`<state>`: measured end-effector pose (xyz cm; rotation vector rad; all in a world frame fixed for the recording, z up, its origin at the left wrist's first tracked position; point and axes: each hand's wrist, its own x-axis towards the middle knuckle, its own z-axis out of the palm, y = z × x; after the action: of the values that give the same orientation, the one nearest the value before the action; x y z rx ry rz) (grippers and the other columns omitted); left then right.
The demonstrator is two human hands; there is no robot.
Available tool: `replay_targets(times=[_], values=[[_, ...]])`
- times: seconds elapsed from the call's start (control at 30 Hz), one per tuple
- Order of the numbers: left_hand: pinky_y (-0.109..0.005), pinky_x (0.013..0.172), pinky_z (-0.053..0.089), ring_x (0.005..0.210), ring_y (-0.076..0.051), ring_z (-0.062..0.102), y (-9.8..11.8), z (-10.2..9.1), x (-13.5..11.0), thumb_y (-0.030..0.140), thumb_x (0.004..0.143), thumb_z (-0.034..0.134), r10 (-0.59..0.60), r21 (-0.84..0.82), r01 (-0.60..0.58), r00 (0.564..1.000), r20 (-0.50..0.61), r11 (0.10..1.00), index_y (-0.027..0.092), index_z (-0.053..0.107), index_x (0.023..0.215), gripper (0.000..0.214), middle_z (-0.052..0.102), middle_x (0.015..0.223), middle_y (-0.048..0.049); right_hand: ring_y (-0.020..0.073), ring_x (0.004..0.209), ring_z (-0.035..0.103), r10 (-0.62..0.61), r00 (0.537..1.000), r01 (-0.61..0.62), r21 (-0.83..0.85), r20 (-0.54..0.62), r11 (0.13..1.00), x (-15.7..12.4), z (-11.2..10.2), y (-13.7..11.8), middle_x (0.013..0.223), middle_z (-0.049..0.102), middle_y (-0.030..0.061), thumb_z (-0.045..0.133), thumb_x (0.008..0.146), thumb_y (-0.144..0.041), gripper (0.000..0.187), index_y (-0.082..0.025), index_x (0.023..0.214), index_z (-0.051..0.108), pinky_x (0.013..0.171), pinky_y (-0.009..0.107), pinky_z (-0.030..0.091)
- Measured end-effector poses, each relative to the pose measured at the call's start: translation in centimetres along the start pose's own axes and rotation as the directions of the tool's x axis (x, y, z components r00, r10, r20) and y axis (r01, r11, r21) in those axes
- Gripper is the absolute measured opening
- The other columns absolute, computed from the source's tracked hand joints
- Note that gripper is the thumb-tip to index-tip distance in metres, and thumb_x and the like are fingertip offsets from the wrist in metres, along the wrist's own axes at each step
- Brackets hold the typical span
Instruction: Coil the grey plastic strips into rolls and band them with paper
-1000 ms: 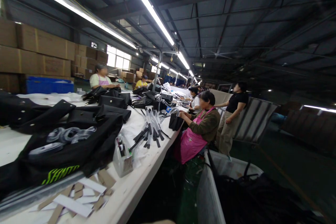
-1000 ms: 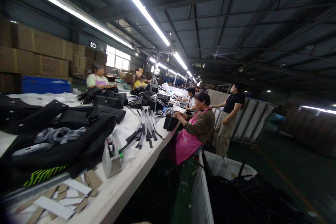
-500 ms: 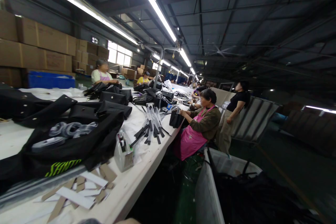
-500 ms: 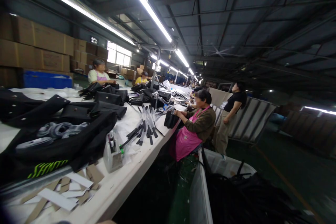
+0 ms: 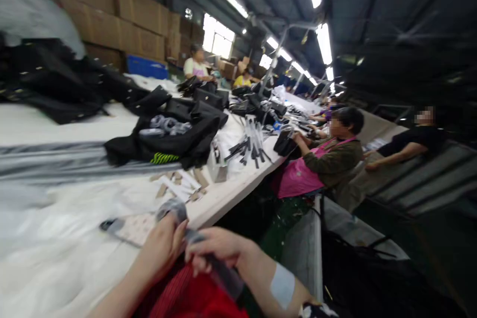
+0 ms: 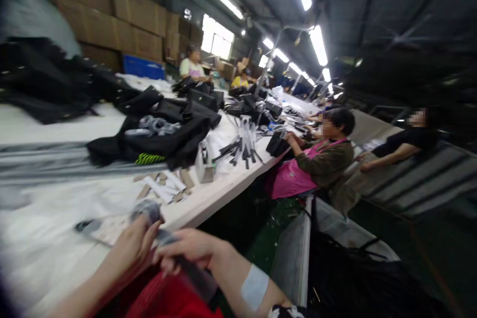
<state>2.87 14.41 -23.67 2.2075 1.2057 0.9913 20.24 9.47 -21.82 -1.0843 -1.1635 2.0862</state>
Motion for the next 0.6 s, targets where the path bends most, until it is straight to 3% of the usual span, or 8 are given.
replay_targets(times=[0.13, 0.23, 0.3, 0.37, 0.43, 0.5, 0.57, 0.6], values=[[-0.037, 0.073, 0.048, 0.079, -0.028, 0.064, 1.2, -0.5, -0.9, 0.044, 0.088, 0.042, 0.001, 0.131, -0.036, 0.965, 0.261, 0.991, 0.018, 0.057, 0.085, 0.031, 0.066, 0.082, -0.0126, 0.0034, 0.038, 0.040, -0.084, 0.996, 0.084, 0.123, -0.007, 0.989, -1.1, -2.2, -0.6, 0.048, 0.046, -0.0094, 0.072, 0.072, -0.037, 0.029, -0.012, 0.081, 0.060, 0.058, 0.023, 0.045], [-0.036, 0.067, 0.045, 0.070, -0.028, 0.063, 1.3, -0.9, -0.8, 0.052, 0.087, 0.045, -0.080, 0.191, 0.006, 0.921, 0.382, 0.982, 0.018, 0.060, 0.077, 0.038, 0.066, 0.073, -0.0122, 0.0055, 0.042, 0.044, -0.055, 0.998, 0.055, -0.022, -0.016, 0.998, -1.3, -3.6, -0.5, 0.053, 0.051, -0.0062, 0.069, 0.074, -0.040, 0.032, -0.012, 0.086, 0.061, 0.054, 0.023, 0.042], [-0.032, 0.060, 0.042, 0.060, -0.025, 0.060, 0.9, -1.2, -0.8, 0.057, 0.086, 0.044, -0.111, 0.159, 0.045, 0.894, 0.435, 0.986, 0.020, 0.060, 0.067, 0.044, 0.063, 0.063, -0.0088, 0.0087, 0.050, 0.050, -0.021, 1.000, 0.017, -0.234, -0.014, 0.972, -1.3, -4.1, -0.5, 0.061, 0.057, -0.0020, 0.064, 0.078, -0.044, 0.034, -0.012, 0.090, 0.062, 0.053, 0.022, 0.040], [-0.029, 0.053, 0.036, 0.050, -0.020, 0.053, 0.4, -1.6, -0.9, 0.059, 0.085, 0.045, -0.139, 0.069, 0.120, 0.859, 0.492, 0.990, 0.020, 0.058, 0.059, 0.048, 0.058, 0.055, -0.0048, 0.0115, 0.060, 0.054, -0.027, 1.000, 0.020, -0.530, -0.005, 0.848, -1.2, -4.4, -0.8, 0.069, 0.060, 0.0014, 0.056, 0.084, -0.045, 0.033, -0.013, 0.089, 0.063, 0.057, 0.023, 0.040], [-0.026, 0.047, 0.031, 0.043, -0.015, 0.044, 0.1, -1.9, -1.1, 0.061, 0.084, 0.045, -0.196, -0.056, 0.283, 0.782, 0.592, 0.958, 0.019, 0.054, 0.053, 0.053, 0.051, 0.047, -0.0012, 0.0129, 0.067, 0.053, -0.106, 0.994, 0.075, -0.778, 0.011, 0.624, -1.1, -4.7, -1.2, 0.072, 0.061, 0.0026, 0.050, 0.089, -0.043, 0.033, -0.014, 0.081, 0.064, 0.063, 0.025, 0.038], [-0.025, 0.043, 0.029, 0.036, -0.011, 0.036, -0.1, -2.3, -1.3, 0.066, 0.083, 0.042, -0.236, -0.218, 0.526, 0.663, 0.711, 0.822, 0.018, 0.055, 0.053, 0.058, 0.044, 0.040, 0.0023, 0.0132, 0.068, 0.051, -0.188, 0.982, 0.102, -0.885, 0.017, 0.454, -0.8, -4.9, -1.4, 0.072, 0.060, 0.0028, 0.047, 0.091, -0.043, 0.037, -0.015, 0.073, 0.064, 0.065, 0.025, 0.036], [-0.024, 0.041, 0.031, 0.032, -0.009, 0.029, -0.1, -2.5, -1.4, 0.069, 0.083, 0.040, -0.216, -0.388, 0.736, 0.578, 0.787, 0.555, 0.017, 0.059, 0.059, 0.061, 0.036, 0.034, 0.0062, 0.0127, 0.065, 0.051, -0.233, 0.972, 0.089, -0.890, -0.019, 0.447, -0.3, -4.9, -1.0, 0.067, 0.059, 0.0021, 0.042, 0.093, -0.048, 0.045, -0.015, 0.070, 0.062, 0.063, 0.025, 0.034], [-0.023, 0.042, 0.034, 0.030, -0.008, 0.027, 0.0, -2.5, -1.4, 0.070, 0.083, 0.039, -0.191, -0.463, 0.789, 0.567, 0.801, 0.403, 0.016, 0.060, 0.061, 0.062, 0.033, 0.032, 0.0078, 0.0125, 0.062, 0.050, -0.250, 0.967, 0.078, -0.868, -0.055, 0.491, 0.1, -4.7, -0.5, 0.063, 0.058, 0.0016, 0.038, 0.094, -0.053, 0.050, -0.016, 0.068, 0.061, 0.063, 0.025, 0.034]])
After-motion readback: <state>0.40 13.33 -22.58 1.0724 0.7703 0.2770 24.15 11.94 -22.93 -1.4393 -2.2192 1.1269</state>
